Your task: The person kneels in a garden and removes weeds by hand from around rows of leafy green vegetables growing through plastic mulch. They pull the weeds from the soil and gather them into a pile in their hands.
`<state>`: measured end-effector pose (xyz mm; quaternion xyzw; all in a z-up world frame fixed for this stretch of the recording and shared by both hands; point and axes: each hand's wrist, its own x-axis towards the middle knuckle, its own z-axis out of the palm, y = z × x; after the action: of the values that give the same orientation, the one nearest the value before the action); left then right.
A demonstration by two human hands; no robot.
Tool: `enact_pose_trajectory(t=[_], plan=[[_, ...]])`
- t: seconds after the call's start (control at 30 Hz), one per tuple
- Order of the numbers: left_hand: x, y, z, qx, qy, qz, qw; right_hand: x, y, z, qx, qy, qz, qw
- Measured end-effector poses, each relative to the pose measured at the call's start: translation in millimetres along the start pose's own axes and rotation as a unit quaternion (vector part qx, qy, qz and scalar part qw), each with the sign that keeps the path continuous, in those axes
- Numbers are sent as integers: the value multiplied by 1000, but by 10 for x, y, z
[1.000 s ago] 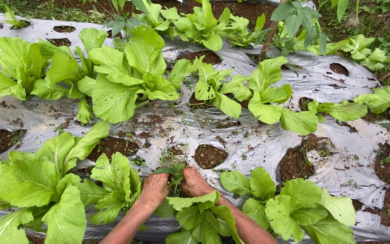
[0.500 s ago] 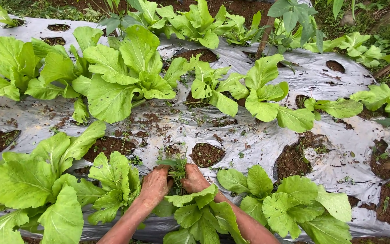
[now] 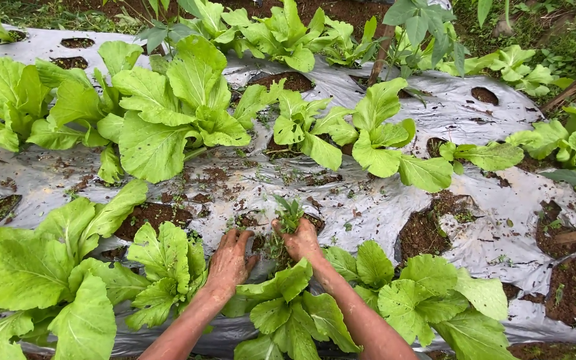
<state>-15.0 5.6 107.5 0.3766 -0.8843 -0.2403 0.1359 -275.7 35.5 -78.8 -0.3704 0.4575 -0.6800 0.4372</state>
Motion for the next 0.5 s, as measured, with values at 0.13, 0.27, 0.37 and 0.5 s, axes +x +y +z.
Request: enact_pose_trajectory(t=[0.13, 0.27, 0.37, 0.5], plan=[[112, 171, 14, 35, -30, -16, 999, -318, -1403, 620, -450, 28, 211, 867], [223, 309, 115, 2, -37, -1, 999, -518, -1657, 569, -474, 69, 180, 859], [305, 249, 340, -19, -50, -19, 998, -597, -1602, 345, -483, 68, 214, 847], [352, 174, 538, -47, -46, -42, 997, -623, -1533, 193, -465, 73, 232, 851]])
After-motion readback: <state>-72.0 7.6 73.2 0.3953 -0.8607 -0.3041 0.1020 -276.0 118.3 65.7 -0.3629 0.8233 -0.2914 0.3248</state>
